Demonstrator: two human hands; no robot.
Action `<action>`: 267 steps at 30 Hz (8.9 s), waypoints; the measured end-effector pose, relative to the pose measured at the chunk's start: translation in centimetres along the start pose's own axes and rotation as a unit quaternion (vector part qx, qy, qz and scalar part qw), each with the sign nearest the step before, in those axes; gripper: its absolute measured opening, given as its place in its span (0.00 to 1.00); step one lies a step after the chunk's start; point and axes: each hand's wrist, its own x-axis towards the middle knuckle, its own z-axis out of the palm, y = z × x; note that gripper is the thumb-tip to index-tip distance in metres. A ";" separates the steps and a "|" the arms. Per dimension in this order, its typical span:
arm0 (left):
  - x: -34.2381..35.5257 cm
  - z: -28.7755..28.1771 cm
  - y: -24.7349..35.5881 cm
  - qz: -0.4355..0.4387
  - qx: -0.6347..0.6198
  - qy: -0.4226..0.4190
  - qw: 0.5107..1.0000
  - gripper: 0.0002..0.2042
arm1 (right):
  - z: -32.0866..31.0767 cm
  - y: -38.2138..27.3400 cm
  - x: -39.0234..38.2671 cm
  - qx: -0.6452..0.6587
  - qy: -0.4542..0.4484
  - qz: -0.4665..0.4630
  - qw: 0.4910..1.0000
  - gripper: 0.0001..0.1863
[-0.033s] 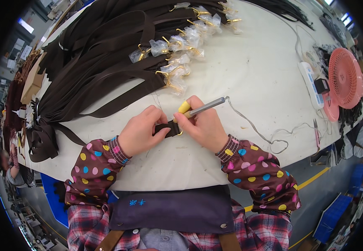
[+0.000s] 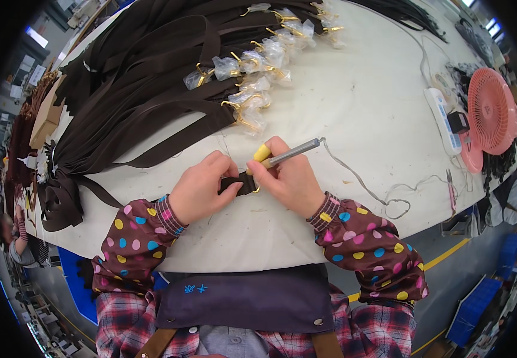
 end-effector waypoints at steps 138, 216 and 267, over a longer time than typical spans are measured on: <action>1.6 -1.6 -0.1 -0.161 -0.215 -0.117 0.956 0.06 | 0.6 0.5 -1.2 0.020 0.023 -0.017 0.999 0.10; 3.8 -1.4 -1.4 0.059 -0.077 -0.149 0.984 0.04 | -0.1 0.1 -1.0 -0.018 0.009 0.010 1.000 0.11; 1.2 -6.3 -0.6 -0.025 0.093 -0.094 0.991 0.14 | -2.7 -1.5 1.0 -0.054 0.055 -0.048 0.996 0.07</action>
